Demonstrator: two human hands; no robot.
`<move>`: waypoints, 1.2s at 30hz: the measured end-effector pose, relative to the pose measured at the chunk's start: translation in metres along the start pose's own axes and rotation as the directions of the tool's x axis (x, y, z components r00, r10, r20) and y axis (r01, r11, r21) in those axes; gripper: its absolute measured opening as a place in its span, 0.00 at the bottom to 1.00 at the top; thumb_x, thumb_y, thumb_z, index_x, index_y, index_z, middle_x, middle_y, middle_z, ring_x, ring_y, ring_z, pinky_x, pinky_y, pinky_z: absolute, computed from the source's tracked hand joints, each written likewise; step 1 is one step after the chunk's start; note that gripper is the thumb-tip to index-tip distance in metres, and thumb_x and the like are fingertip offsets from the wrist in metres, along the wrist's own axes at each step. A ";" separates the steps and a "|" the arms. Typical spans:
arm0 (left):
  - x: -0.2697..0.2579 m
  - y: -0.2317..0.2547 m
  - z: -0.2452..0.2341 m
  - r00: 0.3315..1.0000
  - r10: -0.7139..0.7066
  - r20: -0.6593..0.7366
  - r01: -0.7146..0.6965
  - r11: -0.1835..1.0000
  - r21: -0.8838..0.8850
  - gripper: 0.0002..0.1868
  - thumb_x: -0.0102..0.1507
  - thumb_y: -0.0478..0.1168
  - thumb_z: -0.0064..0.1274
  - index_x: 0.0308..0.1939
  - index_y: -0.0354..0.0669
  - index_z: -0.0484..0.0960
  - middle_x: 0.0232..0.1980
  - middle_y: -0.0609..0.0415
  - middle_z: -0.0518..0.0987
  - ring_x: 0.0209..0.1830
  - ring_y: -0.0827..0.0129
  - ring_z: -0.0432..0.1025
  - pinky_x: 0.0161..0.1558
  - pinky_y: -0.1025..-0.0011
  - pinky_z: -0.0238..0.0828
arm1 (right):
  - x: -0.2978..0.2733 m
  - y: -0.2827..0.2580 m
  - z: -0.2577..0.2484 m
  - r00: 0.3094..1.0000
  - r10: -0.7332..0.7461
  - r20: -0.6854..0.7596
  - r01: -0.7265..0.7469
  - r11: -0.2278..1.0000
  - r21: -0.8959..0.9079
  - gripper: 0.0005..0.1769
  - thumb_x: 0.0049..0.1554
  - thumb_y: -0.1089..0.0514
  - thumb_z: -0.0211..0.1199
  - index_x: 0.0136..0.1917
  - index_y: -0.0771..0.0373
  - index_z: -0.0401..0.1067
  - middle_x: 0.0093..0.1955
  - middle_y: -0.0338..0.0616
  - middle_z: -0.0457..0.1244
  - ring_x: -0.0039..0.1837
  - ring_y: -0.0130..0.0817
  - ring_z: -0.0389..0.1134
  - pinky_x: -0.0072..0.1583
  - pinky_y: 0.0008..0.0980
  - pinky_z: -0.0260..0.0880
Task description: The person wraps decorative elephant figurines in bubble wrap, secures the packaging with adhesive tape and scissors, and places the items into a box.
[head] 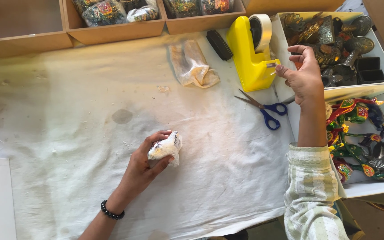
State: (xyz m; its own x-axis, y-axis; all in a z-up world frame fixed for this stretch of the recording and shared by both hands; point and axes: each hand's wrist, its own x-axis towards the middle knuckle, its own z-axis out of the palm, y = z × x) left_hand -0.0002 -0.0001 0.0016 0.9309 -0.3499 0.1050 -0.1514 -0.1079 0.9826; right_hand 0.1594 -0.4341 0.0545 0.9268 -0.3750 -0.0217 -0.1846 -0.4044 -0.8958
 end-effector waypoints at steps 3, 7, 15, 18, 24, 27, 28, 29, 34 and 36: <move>0.000 0.000 0.000 1.000 0.002 0.002 -0.002 1.000 -0.004 0.25 0.62 0.37 0.61 0.62 0.46 0.70 0.72 0.52 0.73 0.70 0.61 0.71 0.61 0.62 0.76 | 0.001 0.002 0.001 1.000 0.005 0.009 -0.005 1.000 -0.001 0.32 0.54 0.64 0.75 0.68 0.52 0.65 0.63 0.37 0.58 0.52 0.26 0.66 0.44 0.27 0.67; 0.000 0.000 0.000 1.000 -0.006 0.002 0.006 1.000 -0.002 0.26 0.62 0.37 0.61 0.62 0.46 0.70 0.72 0.52 0.73 0.70 0.60 0.71 0.61 0.62 0.76 | 0.002 0.009 0.002 0.995 -0.104 -0.010 0.102 0.989 -0.109 0.32 0.52 0.64 0.76 0.67 0.54 0.67 0.63 0.40 0.58 0.60 0.30 0.64 0.54 0.31 0.70; 0.000 0.000 0.001 1.000 -0.002 -0.003 0.002 1.000 0.000 0.26 0.62 0.37 0.61 0.63 0.46 0.70 0.72 0.51 0.73 0.70 0.59 0.70 0.62 0.61 0.76 | -0.006 -0.004 0.006 0.989 -0.146 -0.024 0.137 0.964 -0.229 0.28 0.53 0.63 0.75 0.64 0.56 0.70 0.65 0.44 0.55 0.66 0.36 0.61 0.64 0.33 0.71; 0.000 0.002 0.001 1.000 -0.011 -0.004 0.011 1.000 -0.010 0.26 0.62 0.37 0.61 0.62 0.45 0.70 0.72 0.52 0.73 0.69 0.61 0.72 0.60 0.63 0.77 | 0.000 0.003 0.005 0.988 -0.151 -0.027 0.141 0.966 -0.218 0.27 0.53 0.62 0.76 0.64 0.56 0.70 0.65 0.44 0.55 0.66 0.36 0.61 0.63 0.34 0.70; 0.001 0.004 0.000 1.000 -0.014 -0.006 0.014 1.000 0.002 0.25 0.62 0.36 0.62 0.62 0.45 0.71 0.71 0.51 0.74 0.67 0.62 0.73 0.60 0.64 0.76 | -0.005 -0.008 0.003 1.000 -0.017 0.011 0.018 0.999 -0.036 0.32 0.53 0.60 0.74 0.68 0.51 0.66 0.64 0.37 0.57 0.60 0.31 0.62 0.50 0.34 0.67; 0.000 0.002 0.000 1.000 -0.023 -0.007 0.023 1.000 -0.011 0.25 0.62 0.35 0.61 0.62 0.44 0.71 0.71 0.52 0.74 0.66 0.63 0.73 0.59 0.65 0.76 | -0.005 -0.008 0.003 0.999 0.036 0.035 -0.037 0.999 0.038 0.33 0.54 0.60 0.74 0.69 0.50 0.65 0.64 0.35 0.56 0.55 0.27 0.63 0.47 0.30 0.65; 0.000 0.002 0.001 1.000 -0.019 -0.008 0.019 1.000 -0.011 0.25 0.62 0.35 0.62 0.62 0.44 0.71 0.71 0.52 0.74 0.67 0.63 0.73 0.60 0.65 0.75 | -0.004 -0.007 0.003 0.998 0.034 0.050 -0.038 0.995 0.087 0.33 0.54 0.60 0.73 0.69 0.50 0.65 0.63 0.35 0.56 0.53 0.26 0.64 0.46 0.29 0.64; 0.000 0.001 0.001 1.000 -0.016 -0.008 0.016 1.000 -0.011 0.26 0.61 0.35 0.62 0.62 0.44 0.71 0.71 0.52 0.74 0.67 0.63 0.73 0.60 0.65 0.75 | -0.003 -0.006 0.003 0.997 0.034 0.066 -0.043 0.990 0.134 0.33 0.54 0.61 0.73 0.69 0.51 0.64 0.63 0.36 0.56 0.51 0.25 0.65 0.45 0.28 0.63; 0.001 0.004 0.000 1.000 -0.030 -0.005 0.030 1.000 -0.008 0.26 0.61 0.34 0.62 0.61 0.45 0.71 0.71 0.53 0.74 0.67 0.63 0.73 0.60 0.65 0.75 | 0.000 -0.004 0.003 0.994 0.038 0.098 -0.062 0.965 0.256 0.32 0.55 0.63 0.71 0.69 0.52 0.64 0.62 0.36 0.57 0.50 0.24 0.66 0.44 0.27 0.60; 0.000 0.004 0.001 1.000 -0.026 -0.004 0.026 1.000 0.000 0.26 0.61 0.34 0.62 0.61 0.45 0.71 0.71 0.53 0.74 0.67 0.62 0.72 0.61 0.64 0.74 | -0.002 -0.003 0.004 0.994 0.054 0.100 -0.080 0.960 0.270 0.31 0.55 0.63 0.71 0.69 0.52 0.64 0.62 0.36 0.58 0.50 0.24 0.66 0.43 0.26 0.61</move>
State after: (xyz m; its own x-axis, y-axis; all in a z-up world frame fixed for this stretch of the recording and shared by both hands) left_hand -0.0011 -0.0011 0.0056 0.9359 -0.3431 0.0798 -0.1270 -0.1174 0.9849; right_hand 0.1595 -0.4293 0.0554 0.9434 -0.3113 -0.1145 -0.1626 -0.1332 -0.9777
